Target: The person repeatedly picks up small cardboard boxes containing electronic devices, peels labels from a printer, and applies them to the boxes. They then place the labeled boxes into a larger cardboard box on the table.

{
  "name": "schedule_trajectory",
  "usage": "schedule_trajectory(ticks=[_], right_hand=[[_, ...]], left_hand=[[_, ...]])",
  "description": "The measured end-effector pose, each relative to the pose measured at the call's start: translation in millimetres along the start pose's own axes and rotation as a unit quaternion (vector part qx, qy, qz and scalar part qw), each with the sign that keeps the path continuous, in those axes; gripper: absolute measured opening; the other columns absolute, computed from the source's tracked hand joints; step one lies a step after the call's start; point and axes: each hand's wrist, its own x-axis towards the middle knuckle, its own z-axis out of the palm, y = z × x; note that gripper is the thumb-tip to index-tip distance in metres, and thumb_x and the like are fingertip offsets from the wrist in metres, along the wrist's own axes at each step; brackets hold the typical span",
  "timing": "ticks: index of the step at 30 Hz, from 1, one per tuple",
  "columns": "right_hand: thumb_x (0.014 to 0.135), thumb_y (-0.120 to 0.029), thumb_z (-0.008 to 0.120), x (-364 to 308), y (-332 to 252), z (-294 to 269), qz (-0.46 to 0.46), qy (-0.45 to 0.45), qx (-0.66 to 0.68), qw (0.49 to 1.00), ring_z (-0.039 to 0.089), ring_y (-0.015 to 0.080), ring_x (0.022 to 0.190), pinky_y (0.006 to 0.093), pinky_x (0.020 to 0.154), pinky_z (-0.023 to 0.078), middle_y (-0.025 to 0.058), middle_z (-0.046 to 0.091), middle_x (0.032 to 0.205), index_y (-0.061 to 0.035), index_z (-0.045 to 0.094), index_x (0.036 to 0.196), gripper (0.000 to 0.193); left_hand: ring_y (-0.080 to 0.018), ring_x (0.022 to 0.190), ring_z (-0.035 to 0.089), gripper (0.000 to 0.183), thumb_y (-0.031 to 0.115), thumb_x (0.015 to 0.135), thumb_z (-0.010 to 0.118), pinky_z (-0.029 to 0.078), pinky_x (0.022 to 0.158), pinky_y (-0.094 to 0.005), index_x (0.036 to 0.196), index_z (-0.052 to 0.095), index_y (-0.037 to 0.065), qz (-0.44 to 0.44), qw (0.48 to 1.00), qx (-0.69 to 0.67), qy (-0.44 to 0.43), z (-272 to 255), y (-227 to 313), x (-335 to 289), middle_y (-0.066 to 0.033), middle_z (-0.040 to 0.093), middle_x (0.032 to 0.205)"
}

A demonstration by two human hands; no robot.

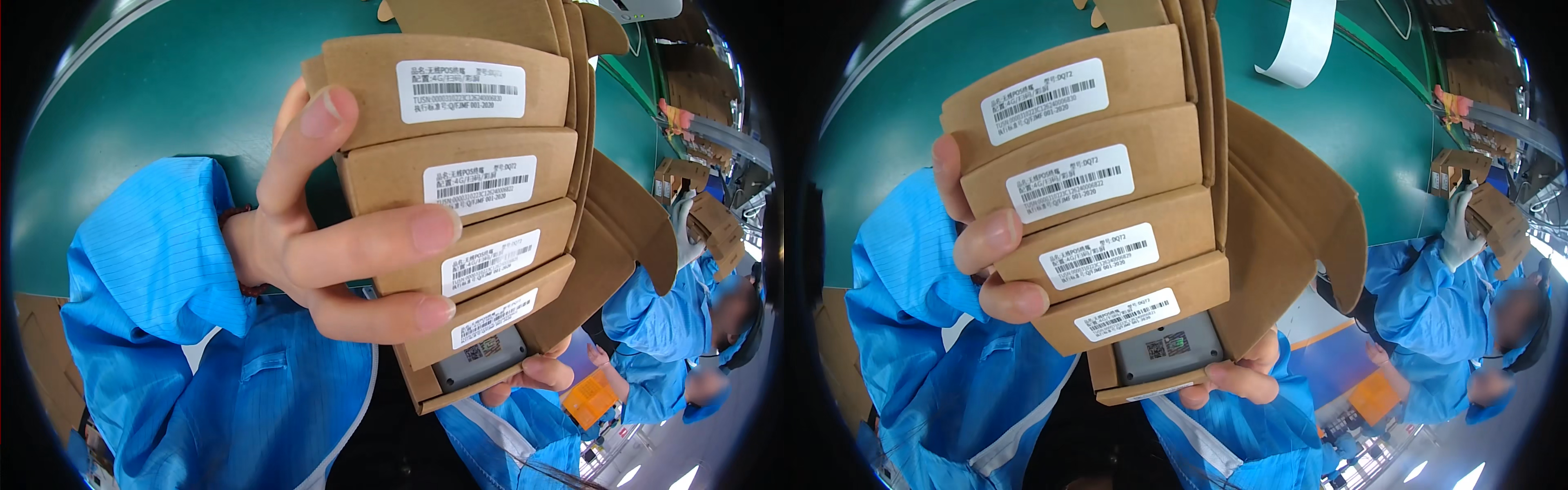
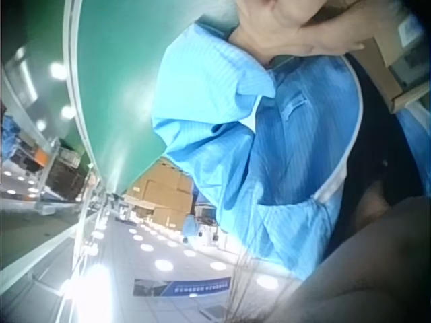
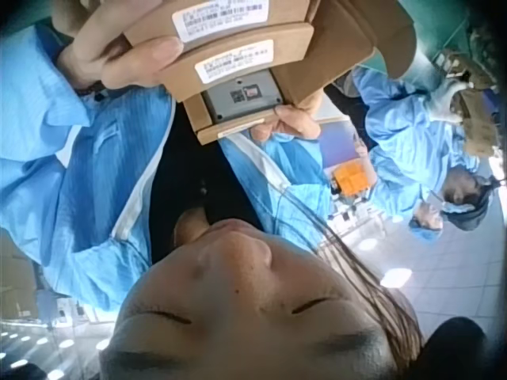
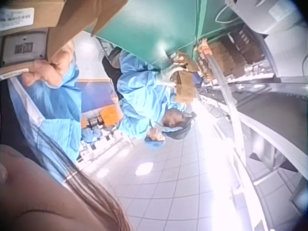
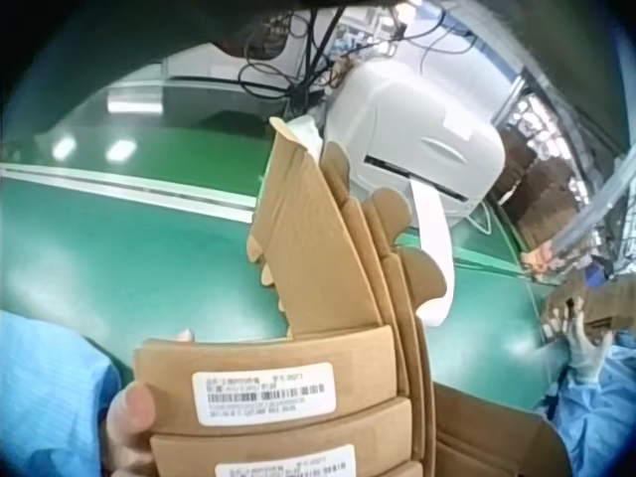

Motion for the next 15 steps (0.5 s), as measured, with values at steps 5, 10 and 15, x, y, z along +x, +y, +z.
schedule_trajectory(ticks=[5, 10, 15], right_hand=[[0.071, -0.012, 0.06, -0.4, 3.3, 0.7, 0.007, 0.011, -0.019, 1.0, 0.051, 0.0246, 0.088, 0.0318, 0.073, 0.042, 0.0208, 0.043, 0.1, 0.0003, 0.041, 0.092, 0.03], [0.077, -0.028, 0.063, 11.8, 8.8, 4.4, -0.001, 0.044, -0.119, 0.992, 0.05, 0.0235, 0.075, 0.0342, 0.062, 0.044, 0.0131, 0.044, 0.084, -0.0028, 0.047, 0.091, 0.033], [0.081, -0.043, 0.055, 44.3, 25.5, 15.6, -0.078, 0.116, -0.283, 0.949, 0.05, 0.0254, 0.078, 0.0359, 0.062, 0.045, 0.011, 0.045, 0.084, -0.0068, 0.05, 0.095, 0.039]], left_hand=[[-0.0484, 0.126, 0.015, 0.032, 0.032, 0.086, 0.043, 0.015, 0.102, -0.0621, 0.116, 0.048, 0.024, -0.007, 1.0, -0.007, -0.005, 0.0, 1.1, -2.9, -0.0106, 0.039, 0.127], [-0.0492, 0.126, 0.013, 0.031, 0.031, 0.086, 0.043, 0.013, 0.101, -0.0632, 0.115, 0.049, 0.023, -0.014, 1.0, -0.015, -0.02, -2.9, 4.4, -1.0, -0.0122, 0.038, 0.127], [-0.0492, 0.125, 0.017, 0.034, 0.027, 0.082, 0.049, 0.02, 0.096, -0.0648, 0.116, 0.046, 0.024, -0.025, 0.999, -0.004, -0.042, -9.2, 7.5, -0.9, -0.0099, 0.039, 0.126]])
